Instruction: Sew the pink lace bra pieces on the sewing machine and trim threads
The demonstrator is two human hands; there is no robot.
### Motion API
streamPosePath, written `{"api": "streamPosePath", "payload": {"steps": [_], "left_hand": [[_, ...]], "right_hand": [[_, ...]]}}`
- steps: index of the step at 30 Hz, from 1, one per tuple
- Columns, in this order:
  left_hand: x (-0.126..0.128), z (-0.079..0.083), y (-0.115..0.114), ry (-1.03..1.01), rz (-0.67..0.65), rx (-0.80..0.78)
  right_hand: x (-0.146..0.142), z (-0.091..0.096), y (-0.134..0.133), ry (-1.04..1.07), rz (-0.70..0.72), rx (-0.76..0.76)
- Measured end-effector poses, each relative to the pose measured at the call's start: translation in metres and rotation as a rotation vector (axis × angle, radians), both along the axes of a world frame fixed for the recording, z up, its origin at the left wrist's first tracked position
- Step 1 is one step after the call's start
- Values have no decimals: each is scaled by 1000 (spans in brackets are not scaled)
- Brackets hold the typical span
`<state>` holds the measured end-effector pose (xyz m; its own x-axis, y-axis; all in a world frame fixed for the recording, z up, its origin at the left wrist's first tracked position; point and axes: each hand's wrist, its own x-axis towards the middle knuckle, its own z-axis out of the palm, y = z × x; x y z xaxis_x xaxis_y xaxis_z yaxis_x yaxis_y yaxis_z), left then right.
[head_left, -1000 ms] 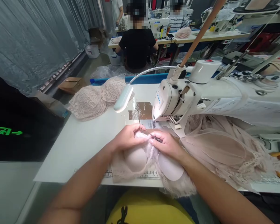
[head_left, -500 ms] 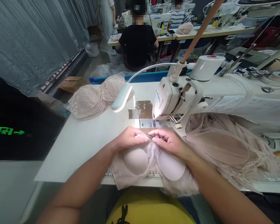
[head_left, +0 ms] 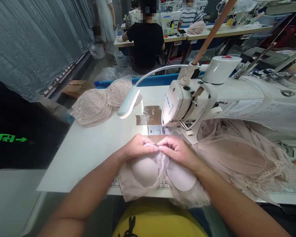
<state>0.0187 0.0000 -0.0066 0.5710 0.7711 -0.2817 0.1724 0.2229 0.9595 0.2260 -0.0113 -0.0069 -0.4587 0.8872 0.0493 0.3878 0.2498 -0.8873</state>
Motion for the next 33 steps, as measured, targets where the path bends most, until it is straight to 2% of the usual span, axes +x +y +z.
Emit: {"api": "streamPosePath", "payload": {"steps": [4,9,15,19,22,25,28,30,33], "left_hand": [[1,-1,0,27,36,-9],[3,-4,-1,15,19,-16],[3,-7,-1,57,17,3],[4,-8,-1,52,4,14],[3,-5,0,29,-23,39],[-9,1,5,59,-165,49],[-31,5,12,146,-283,-22],[-44,8,15,169,-266,-45],[-53,12,17,159,-155,24]], "right_hand": [[4,-1,3,4,47,-22],[-6,4,2,-42,3,32],[-13,7,-1,-34,-37,8],[-10,-5,2,123,-94,-106],[-9,-10,3,190,-30,-224],[-9,-7,3,47,34,-220],[-6,-1,3,-59,-61,-125],[-3,0,4,-99,-33,-119],[-2,-1,4,-115,134,-161]]}}
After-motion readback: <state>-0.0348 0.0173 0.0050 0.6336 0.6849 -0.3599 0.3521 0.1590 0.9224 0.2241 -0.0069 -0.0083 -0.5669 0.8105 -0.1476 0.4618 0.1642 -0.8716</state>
